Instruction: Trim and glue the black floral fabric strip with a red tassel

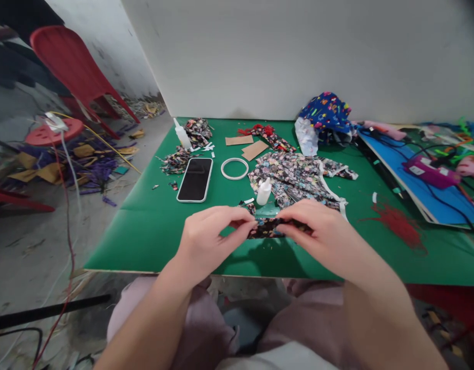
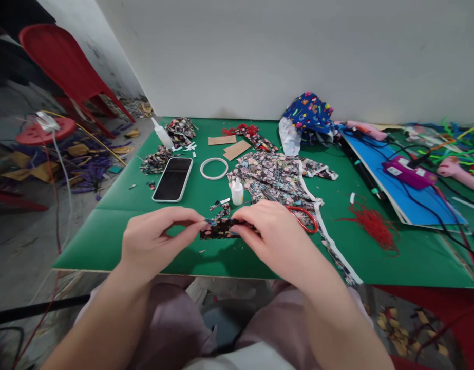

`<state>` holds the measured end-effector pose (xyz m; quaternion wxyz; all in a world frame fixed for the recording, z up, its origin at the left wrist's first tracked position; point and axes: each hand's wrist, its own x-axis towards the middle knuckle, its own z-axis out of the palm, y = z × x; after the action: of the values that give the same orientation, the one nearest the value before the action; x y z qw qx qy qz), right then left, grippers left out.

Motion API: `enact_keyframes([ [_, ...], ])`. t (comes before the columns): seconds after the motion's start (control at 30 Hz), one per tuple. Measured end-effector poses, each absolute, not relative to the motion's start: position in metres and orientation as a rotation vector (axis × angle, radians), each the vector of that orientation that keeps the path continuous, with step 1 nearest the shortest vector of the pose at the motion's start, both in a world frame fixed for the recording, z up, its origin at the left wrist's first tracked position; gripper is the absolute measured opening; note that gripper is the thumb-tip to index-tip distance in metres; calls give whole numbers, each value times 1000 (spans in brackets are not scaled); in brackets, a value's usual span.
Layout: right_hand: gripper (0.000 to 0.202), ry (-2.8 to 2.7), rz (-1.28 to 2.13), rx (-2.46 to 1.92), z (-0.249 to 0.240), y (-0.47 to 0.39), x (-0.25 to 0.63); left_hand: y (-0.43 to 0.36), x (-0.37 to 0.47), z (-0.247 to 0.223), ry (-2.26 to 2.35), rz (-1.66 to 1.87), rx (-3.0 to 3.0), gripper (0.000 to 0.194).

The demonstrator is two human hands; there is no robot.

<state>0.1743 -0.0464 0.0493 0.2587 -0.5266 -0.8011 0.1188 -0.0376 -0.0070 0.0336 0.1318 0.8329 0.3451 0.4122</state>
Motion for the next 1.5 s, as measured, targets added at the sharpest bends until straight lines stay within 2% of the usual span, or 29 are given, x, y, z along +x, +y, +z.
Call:
enact_keyframes([
  [0.23,21,-1747,-3,-1442,46,-49,174,3,-35,23,1223,1181,2029,3],
  [0.33,33,-1854,102,-1251,40,-52,161,5,-34,21,1208,1172,1907,2],
  [0.4,35,-1979,-21,-1203,31,-64,171,6,-37,22,1206,1195,1865,2],
  [0.53,34,-1311,-434,-1775,-5,-143,227,13,-47,26,1303,1426,1797,5],
  [0.6,31,-1229,-489,-1883,-32,-197,243,16,-51,28,1298,1547,1738,8],
  [0.7,29,-1350,-355,-2027,-76,-254,218,15,-52,32,1303,1627,1679,13],
  [0.83,26,-1767,197,-2016,-128,-247,128,3,-46,39,1228,1634,1667,11],
  [0.87,33,-1874,352,-1967,-136,-237,111,-1,-45,41,1205,1639,1669,11],
  [1.0,33,-2097,774,-1836,-140,-213,114,-12,-47,46,1170,1644,1648,9],
  [1.1,35,-2042,793,-1984,-127,-216,174,-11,-57,46,1226,1610,1611,9],
  [1.2,34,-1909,668,-2135,-116,-217,210,-6,-74,43,1299,1619,1547,11],
  [1.27,35,-1888,619,-2117,-111,-216,199,-3,-86,41,1356,1637,1431,11],
  [1.4,33,-2006,650,-1811,-95,-209,145,-2,-107,36,1418,1681,1187,11],
  [1.47,27,-1935,576,-1749,-83,-192,134,-3,-115,33,1435,1702,1135,10],
  [1.5,31,-1851,509,-1765,-77,-180,135,-4,-119,32,1437,1694,1118,11],
])
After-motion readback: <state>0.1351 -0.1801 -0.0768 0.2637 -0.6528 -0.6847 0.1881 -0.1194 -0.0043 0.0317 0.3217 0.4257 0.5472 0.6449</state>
